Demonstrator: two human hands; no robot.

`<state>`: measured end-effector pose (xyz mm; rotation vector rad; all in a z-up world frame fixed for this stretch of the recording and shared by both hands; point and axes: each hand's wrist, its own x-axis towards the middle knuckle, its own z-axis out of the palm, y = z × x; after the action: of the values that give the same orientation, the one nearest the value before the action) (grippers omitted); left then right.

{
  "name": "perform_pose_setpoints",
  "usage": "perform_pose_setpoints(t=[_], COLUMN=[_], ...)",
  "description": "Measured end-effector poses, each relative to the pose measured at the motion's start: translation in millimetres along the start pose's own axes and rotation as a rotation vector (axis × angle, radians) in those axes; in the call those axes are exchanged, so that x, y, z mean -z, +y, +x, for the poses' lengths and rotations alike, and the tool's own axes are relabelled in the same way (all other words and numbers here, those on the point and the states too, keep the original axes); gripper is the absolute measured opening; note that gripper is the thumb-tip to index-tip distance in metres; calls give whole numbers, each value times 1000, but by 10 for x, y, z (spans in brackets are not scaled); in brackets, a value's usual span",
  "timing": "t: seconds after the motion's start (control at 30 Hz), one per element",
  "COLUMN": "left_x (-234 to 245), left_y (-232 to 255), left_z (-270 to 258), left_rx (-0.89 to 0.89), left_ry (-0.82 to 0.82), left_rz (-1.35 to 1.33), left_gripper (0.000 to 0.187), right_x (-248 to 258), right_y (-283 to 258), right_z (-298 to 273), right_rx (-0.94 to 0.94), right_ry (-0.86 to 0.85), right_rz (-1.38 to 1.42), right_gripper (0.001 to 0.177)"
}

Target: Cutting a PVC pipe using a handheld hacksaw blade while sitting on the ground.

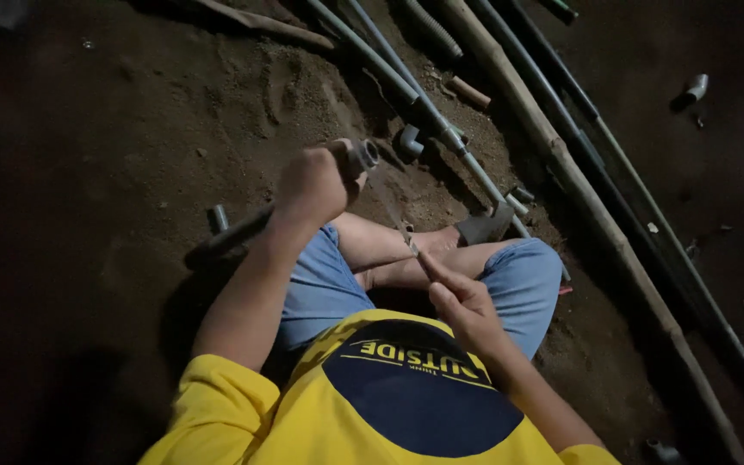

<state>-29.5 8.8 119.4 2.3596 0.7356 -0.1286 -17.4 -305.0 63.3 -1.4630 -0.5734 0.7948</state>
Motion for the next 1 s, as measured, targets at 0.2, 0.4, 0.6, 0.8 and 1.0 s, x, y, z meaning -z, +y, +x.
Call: perform_pose_setpoints(t=[0.2, 0.4, 0.6, 0.8, 1.0], left_x=[-419, -1092, -1453, -1885, -2170], left_y=[200, -109, -298, -530, -812], left_z=[-7, 332, 552, 656, 949], left_rx=[-194, -157, -81, -101, -41], left_ry=[-111, -309, -422, -323, -263], left_rz=[19, 2, 86, 185, 189], left_gripper=[32, 33, 18, 30, 27], right_x=[93, 106, 206, 340, 179], right_y=[229, 550, 891, 1228, 516], right_z=[307, 171, 299, 545, 507], right_rx=[106, 16, -66, -16, 224], right_ry=[17, 95, 99, 30, -199], right_rz=[0, -40, -474, -847, -1835], right_gripper=[47, 46, 47, 61, 57])
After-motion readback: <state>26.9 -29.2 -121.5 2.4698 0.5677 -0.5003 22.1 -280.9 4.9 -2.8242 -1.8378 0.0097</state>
